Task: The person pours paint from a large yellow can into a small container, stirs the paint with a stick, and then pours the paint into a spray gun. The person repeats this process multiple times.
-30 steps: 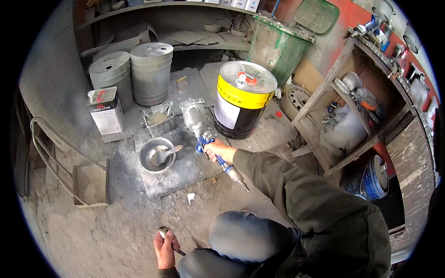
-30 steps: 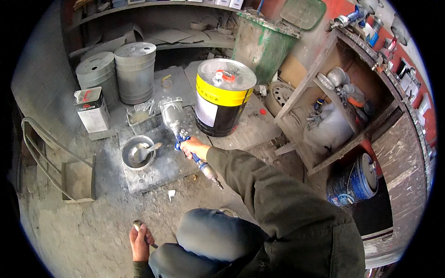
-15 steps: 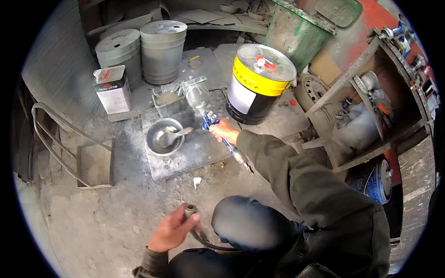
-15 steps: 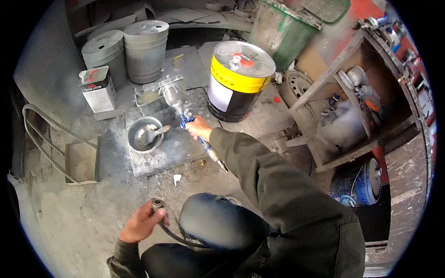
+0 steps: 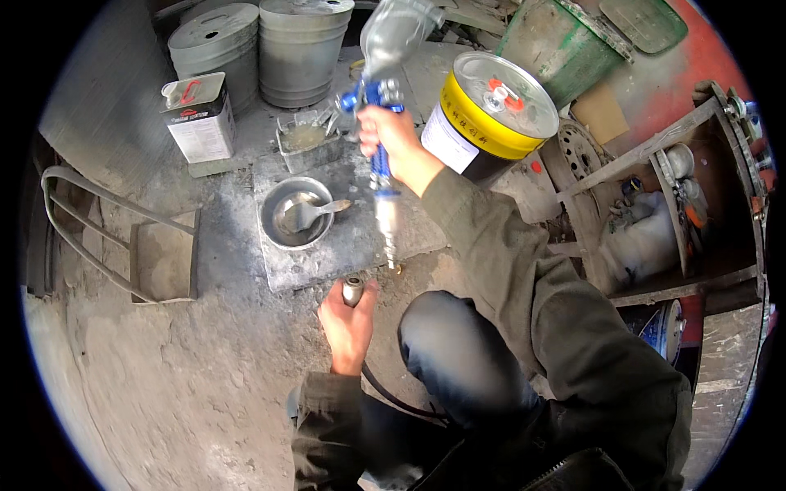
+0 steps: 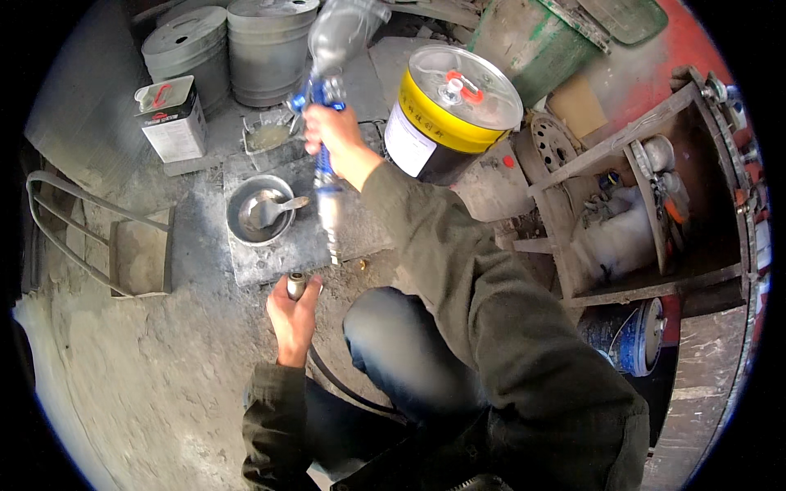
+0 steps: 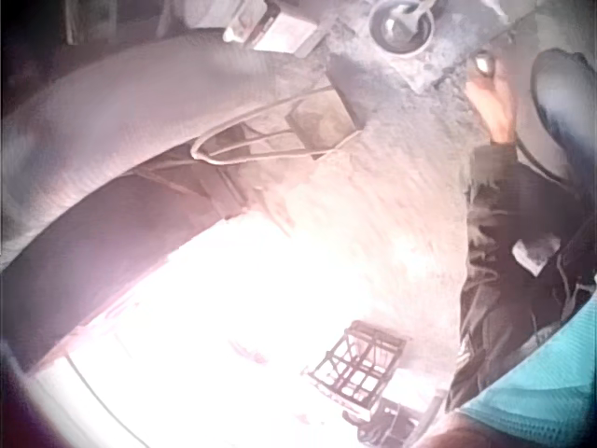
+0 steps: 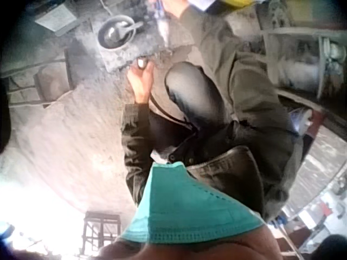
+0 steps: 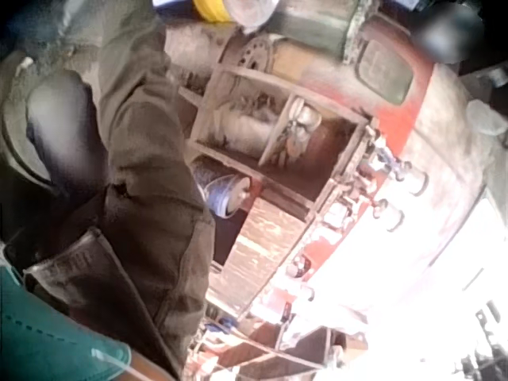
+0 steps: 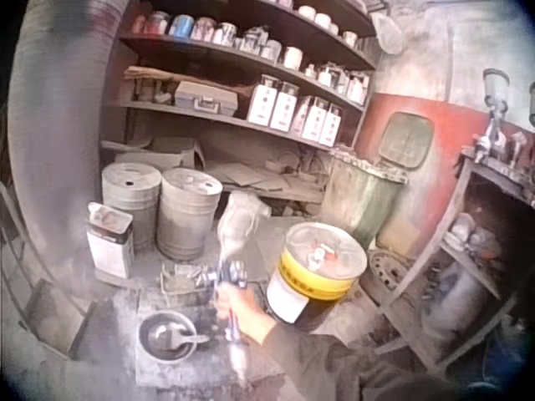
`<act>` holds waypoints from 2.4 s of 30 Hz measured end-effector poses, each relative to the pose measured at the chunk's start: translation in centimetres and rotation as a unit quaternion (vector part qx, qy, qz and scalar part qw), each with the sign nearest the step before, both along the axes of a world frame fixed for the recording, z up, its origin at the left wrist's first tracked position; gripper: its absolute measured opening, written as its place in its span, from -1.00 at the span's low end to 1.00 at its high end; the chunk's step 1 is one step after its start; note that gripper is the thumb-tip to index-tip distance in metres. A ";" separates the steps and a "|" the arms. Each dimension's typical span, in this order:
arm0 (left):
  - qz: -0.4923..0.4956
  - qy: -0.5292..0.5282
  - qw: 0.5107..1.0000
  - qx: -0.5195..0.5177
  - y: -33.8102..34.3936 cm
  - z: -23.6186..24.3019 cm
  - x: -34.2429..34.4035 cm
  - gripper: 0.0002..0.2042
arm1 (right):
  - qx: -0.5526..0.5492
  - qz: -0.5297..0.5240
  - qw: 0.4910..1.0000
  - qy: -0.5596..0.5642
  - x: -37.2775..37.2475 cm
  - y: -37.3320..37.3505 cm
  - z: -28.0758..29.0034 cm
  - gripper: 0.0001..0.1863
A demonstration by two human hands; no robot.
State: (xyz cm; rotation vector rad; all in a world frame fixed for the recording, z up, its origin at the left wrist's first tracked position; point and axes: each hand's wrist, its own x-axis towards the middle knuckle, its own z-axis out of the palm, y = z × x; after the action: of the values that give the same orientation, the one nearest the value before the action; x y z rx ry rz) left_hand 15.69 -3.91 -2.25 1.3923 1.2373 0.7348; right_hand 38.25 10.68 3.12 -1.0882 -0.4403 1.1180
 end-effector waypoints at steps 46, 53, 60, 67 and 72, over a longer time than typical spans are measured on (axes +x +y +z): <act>-0.213 -0.207 0.928 -0.223 0.8 -4.1 4.8 -0.64 | -0.003 -0.134 0.980 -0.150 -0.3 -6.2 2.2 -0.85; -0.148 -0.058 0.987 -0.025 1.0 -4.7 6.1 -0.57 | 0.025 -0.213 0.957 -0.193 -1.1 -6.0 2.6 -0.90; -0.152 -0.034 0.988 0.020 0.5 -3.5 5.7 -0.57 | 0.054 -0.173 0.958 -0.221 -2.1 -5.6 3.1 -0.86; -0.138 -0.058 0.987 0.055 0.4 -4.2 5.5 -0.61 | 0.024 -0.160 0.966 -0.204 -2.6 -5.6 3.6 -0.89; -0.127 -0.038 0.990 0.043 0.2 -3.4 5.2 -0.63 | 0.070 -0.140 0.966 -0.207 -2.3 -5.8 2.9 -0.82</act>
State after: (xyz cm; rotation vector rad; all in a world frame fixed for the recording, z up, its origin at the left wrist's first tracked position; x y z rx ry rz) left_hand 20.91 -3.68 -5.63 1.5439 0.9568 0.6640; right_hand 35.93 4.83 5.98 -1.2167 -0.6594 0.5985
